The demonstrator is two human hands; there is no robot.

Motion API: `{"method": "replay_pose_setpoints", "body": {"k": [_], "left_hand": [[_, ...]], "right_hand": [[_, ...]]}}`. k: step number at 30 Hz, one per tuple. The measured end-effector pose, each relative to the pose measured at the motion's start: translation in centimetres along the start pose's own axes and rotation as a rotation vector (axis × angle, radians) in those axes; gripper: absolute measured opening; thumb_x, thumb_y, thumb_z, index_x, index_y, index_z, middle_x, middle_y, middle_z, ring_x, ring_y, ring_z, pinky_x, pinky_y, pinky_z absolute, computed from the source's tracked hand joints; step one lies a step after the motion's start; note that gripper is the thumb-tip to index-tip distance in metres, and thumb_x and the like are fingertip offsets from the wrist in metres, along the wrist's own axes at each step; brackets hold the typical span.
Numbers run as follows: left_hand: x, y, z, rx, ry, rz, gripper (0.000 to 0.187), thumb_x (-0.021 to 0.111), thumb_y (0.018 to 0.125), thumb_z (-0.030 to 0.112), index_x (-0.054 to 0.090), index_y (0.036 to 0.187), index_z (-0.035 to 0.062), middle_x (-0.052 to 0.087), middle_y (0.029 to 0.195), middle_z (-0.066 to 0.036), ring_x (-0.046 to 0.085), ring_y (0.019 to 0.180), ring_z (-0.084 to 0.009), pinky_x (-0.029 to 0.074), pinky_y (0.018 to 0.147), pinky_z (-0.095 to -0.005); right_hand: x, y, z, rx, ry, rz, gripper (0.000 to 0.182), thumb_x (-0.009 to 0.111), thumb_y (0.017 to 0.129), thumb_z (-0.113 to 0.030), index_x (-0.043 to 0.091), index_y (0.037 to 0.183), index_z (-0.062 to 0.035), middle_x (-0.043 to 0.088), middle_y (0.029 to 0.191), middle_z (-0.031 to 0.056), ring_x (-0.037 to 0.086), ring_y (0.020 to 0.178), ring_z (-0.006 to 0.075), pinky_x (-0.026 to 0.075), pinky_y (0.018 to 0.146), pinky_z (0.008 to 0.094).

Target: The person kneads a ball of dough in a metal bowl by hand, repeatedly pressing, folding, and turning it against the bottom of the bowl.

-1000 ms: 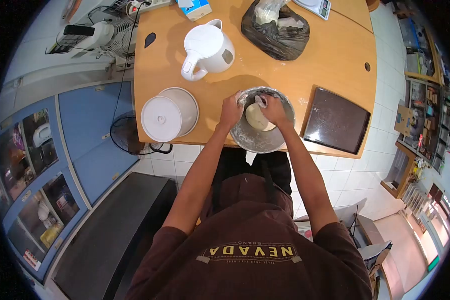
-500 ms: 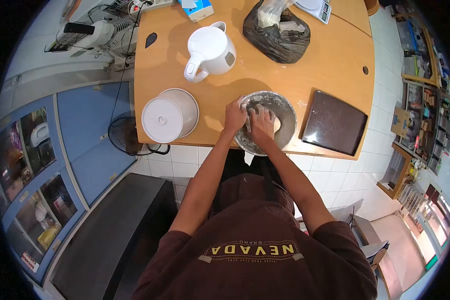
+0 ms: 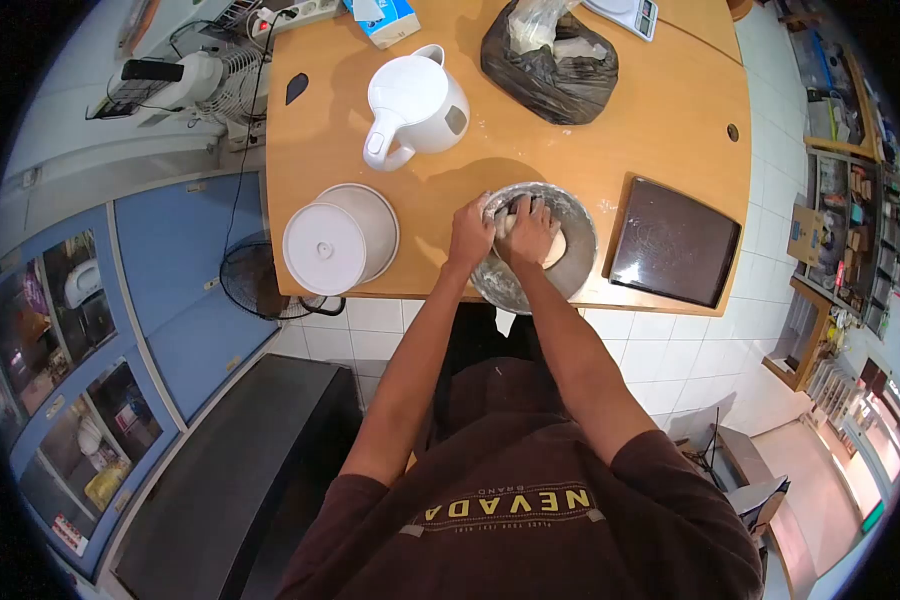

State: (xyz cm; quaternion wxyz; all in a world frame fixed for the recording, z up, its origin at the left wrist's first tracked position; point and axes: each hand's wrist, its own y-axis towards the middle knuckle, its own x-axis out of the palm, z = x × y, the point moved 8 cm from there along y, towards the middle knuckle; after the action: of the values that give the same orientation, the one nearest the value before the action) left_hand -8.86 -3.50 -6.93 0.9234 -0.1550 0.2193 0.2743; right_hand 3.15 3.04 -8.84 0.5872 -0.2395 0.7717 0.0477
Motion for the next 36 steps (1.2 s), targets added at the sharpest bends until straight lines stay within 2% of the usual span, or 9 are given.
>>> {"method": "replay_pose_setpoints", "body": {"k": [2, 5, 9, 13, 16, 19, 22, 26, 36], "left_hand": [[0.3, 0.7, 0.1, 0.014, 0.046, -0.034, 0.044, 0.058, 0.080, -0.004, 0.063, 0.123, -0.0066, 0.066, 0.116, -0.029, 0.062, 0.110, -0.0454, 0.048, 0.099, -0.0470], [0.1, 1.1, 0.2, 0.061, 0.079, -0.027, 0.044, 0.058, 0.080, -0.002, 0.063, 0.123, -0.0062, 0.066, 0.116, -0.029, 0.062, 0.110, -0.0452, 0.048, 0.099, -0.0475], [0.0, 1.2, 0.2, 0.050, 0.079, -0.072, 0.042, 0.059, 0.080, -0.001, 0.064, 0.122, -0.0053, 0.066, 0.116, -0.029, 0.062, 0.111, -0.0449, 0.048, 0.099, -0.0481], [0.5, 1.2, 0.3, 0.031, 0.038, -0.092, 0.041, 0.060, 0.081, 0.000, 0.064, 0.122, -0.0049, 0.066, 0.116, -0.029, 0.061, 0.111, -0.0448, 0.048, 0.099, -0.0486], [0.4, 0.7, 0.4, 0.096, 0.051, -0.039, 0.041, 0.060, 0.082, 0.000, 0.064, 0.122, -0.0050, 0.066, 0.116, -0.029, 0.061, 0.111, -0.0447, 0.048, 0.099, -0.0486], [0.3, 0.9, -0.4, 0.098, 0.033, -0.034, 0.042, 0.061, 0.082, 0.000, 0.064, 0.123, -0.0041, 0.066, 0.115, -0.029, 0.061, 0.111, -0.0447, 0.048, 0.099, -0.0487], [-0.4, 1.0, -0.7, 0.064, 0.008, -0.045, 0.043, 0.061, 0.082, 0.000, 0.063, 0.125, -0.0029, 0.066, 0.113, -0.029, 0.062, 0.108, -0.0451, 0.049, 0.096, -0.0488], [-0.8, 1.1, 0.6, 0.034, 0.043, -0.091, 0.045, 0.060, 0.081, -0.001, 0.063, 0.126, -0.0029, 0.067, 0.110, -0.029, 0.064, 0.101, -0.0458, 0.051, 0.091, -0.0488], [-0.3, 0.7, 0.4, 0.036, 0.034, -0.033, 0.046, 0.060, 0.080, -0.002, 0.061, 0.125, -0.0070, 0.065, 0.118, -0.030, 0.062, 0.113, -0.0442, 0.048, 0.101, -0.0463]], "right_hand": [[-0.9, 0.0, 0.1, 0.096, 0.066, 0.079, 0.037, 0.059, 0.089, -0.041, 0.058, 0.107, -0.0090, 0.060, 0.113, 0.0163, 0.056, 0.115, 0.0357, 0.038, 0.098, 0.0628], [-0.5, 0.1, 0.0, -0.029, 0.049, 0.008, 0.033, 0.064, 0.088, -0.038, 0.060, 0.105, -0.0092, 0.060, 0.118, 0.0154, 0.055, 0.118, 0.0362, 0.039, 0.095, 0.0625], [-3.1, -1.2, -1.4, -0.562, -0.019, -0.296, 0.052, 0.072, 0.081, -0.046, 0.060, 0.117, -0.0097, 0.059, 0.117, 0.0147, 0.053, 0.121, 0.0365, 0.044, 0.096, 0.0632], [-3.0, -2.4, -1.7, -0.870, -0.163, -0.333, 0.071, 0.083, 0.070, -0.030, 0.050, 0.126, -0.0022, 0.059, 0.116, 0.0191, 0.056, 0.117, 0.0399, 0.049, 0.096, 0.0536], [-1.9, -2.6, -1.3, -0.826, -0.098, -0.569, 0.078, 0.084, 0.065, -0.017, 0.045, 0.129, 0.0031, 0.062, 0.114, 0.0227, 0.062, 0.109, 0.0428, 0.052, 0.093, 0.0496], [-4.6, -2.1, -0.9, -0.546, 0.108, -0.631, 0.082, 0.082, 0.067, -0.013, 0.042, 0.138, -0.0006, 0.065, 0.113, 0.0256, 0.064, 0.107, 0.0434, 0.052, 0.092, 0.0496], [-8.3, -1.2, 0.0, -0.400, 0.617, -0.481, 0.080, 0.079, 0.073, -0.014, 0.041, 0.144, -0.0079, 0.067, 0.114, 0.0242, 0.063, 0.114, 0.0416, 0.050, 0.096, 0.0478], [-6.6, -1.3, 2.7, -0.411, 0.599, -0.327, 0.064, 0.079, 0.078, -0.018, 0.050, 0.136, -0.0104, 0.065, 0.118, 0.0203, 0.059, 0.115, 0.0417, 0.042, 0.106, 0.0488], [-2.6, 0.9, 2.6, -0.292, 0.329, -0.341, 0.052, 0.084, 0.069, -0.028, 0.054, 0.108, -0.0094, 0.060, 0.107, 0.0161, 0.058, 0.109, 0.0404, 0.047, 0.094, 0.0527]]}}
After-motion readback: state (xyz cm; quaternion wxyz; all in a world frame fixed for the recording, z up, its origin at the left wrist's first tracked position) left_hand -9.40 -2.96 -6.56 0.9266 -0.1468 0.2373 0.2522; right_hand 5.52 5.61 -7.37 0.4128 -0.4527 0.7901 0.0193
